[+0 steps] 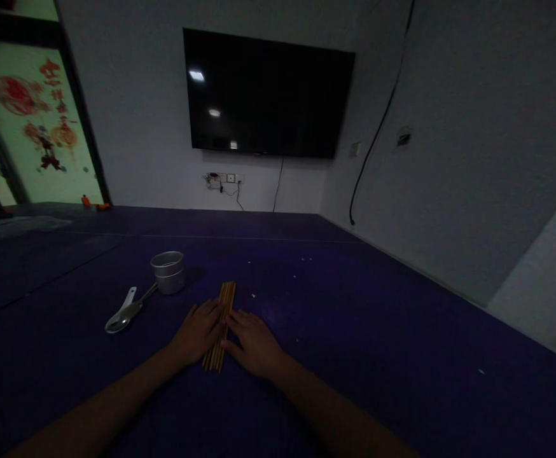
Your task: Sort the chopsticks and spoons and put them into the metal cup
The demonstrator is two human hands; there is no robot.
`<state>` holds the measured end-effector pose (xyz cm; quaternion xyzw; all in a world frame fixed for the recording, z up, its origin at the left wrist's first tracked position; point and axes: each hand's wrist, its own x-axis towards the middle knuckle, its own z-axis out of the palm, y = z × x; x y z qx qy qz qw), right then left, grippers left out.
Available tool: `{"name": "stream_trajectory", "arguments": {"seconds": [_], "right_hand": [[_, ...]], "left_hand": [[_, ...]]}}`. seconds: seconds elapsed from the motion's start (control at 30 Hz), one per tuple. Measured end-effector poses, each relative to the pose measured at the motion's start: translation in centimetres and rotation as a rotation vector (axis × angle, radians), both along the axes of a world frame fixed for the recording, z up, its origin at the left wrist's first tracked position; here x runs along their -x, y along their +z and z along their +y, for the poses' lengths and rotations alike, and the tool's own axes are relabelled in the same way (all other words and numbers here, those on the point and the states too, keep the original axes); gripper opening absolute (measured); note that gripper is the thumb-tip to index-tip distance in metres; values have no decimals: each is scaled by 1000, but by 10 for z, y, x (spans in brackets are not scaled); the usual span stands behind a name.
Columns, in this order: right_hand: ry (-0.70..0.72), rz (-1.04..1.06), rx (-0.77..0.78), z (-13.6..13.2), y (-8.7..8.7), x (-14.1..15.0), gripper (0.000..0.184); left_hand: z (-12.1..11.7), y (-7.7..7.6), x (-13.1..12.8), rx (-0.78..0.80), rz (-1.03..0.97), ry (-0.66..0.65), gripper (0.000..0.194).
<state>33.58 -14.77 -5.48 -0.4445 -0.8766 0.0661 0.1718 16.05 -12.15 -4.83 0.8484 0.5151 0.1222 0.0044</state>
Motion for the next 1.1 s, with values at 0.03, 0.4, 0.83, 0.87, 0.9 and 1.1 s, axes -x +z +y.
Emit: {"name": "stream_trajectory", "arguments": {"seconds": [0.03,0.4,0.83,0.87,0.9,1.1], "right_hand": [[1,-1,1,0,0,0,57],[2,7,7,1,0,0,57],[-3,1,15,0,-1,1,55],[-1,4,12,0,0,1,54],[-2,5,10,-1,0,1,55],[-11,3,14,-3,0,0,57]], "left_hand": [[0,0,0,4,3,-1,47],[3,-5,2,-18,-15,-13,47],[5,-7,2,-11,-19,-14,48],[5,-7,2,-14,-20,-14,48],[5,-8,2,-17,-20,-15,48],[4,-7,1,-16,-19,-13,48]]}}
